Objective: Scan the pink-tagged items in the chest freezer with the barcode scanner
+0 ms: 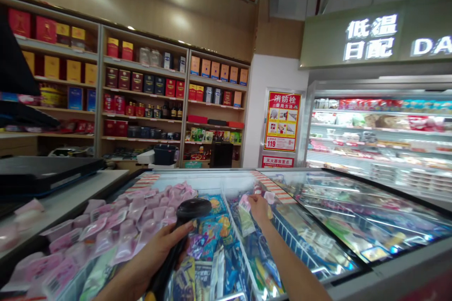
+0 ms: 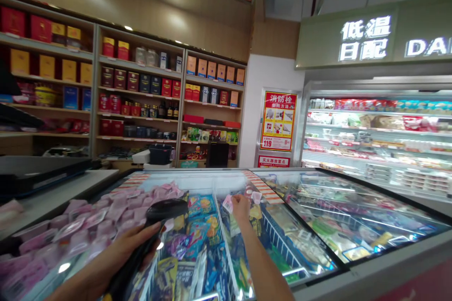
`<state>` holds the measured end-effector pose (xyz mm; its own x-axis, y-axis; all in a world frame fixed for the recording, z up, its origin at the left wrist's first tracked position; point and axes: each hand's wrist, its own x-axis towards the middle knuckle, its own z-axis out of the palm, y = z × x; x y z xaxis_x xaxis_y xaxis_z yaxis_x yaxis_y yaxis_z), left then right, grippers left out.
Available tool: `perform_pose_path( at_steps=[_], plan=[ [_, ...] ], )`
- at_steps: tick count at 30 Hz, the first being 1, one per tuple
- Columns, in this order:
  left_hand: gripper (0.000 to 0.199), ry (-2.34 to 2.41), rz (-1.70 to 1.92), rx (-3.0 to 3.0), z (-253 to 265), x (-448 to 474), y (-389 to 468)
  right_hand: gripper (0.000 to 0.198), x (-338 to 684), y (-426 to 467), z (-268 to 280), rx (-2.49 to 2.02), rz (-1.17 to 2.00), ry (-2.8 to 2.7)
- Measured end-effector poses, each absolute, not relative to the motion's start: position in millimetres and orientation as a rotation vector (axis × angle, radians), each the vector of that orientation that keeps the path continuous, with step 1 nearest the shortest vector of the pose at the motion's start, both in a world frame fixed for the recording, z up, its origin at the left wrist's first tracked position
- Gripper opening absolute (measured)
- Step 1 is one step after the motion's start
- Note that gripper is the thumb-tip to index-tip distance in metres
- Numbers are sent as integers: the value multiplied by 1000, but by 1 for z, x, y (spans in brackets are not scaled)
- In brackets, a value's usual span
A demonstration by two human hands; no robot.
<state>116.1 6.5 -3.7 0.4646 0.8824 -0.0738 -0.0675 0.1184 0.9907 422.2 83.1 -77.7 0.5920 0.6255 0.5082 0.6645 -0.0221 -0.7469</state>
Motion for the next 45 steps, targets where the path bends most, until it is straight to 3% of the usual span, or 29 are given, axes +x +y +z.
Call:
perform_pose_path(
  at_steps=[10,32,45],
  plan=[
    [33,897,979,1192,-1,79,-3,19,314,113,-49,-1602,158,-1252],
    [32,866,981,1244,-4,77,8,20,310,113,-33,-1657,194,-1228],
    [31,968,1042,1117,-9,72,18,23,273,150,-86,-1782,198,-1269]
  ],
)
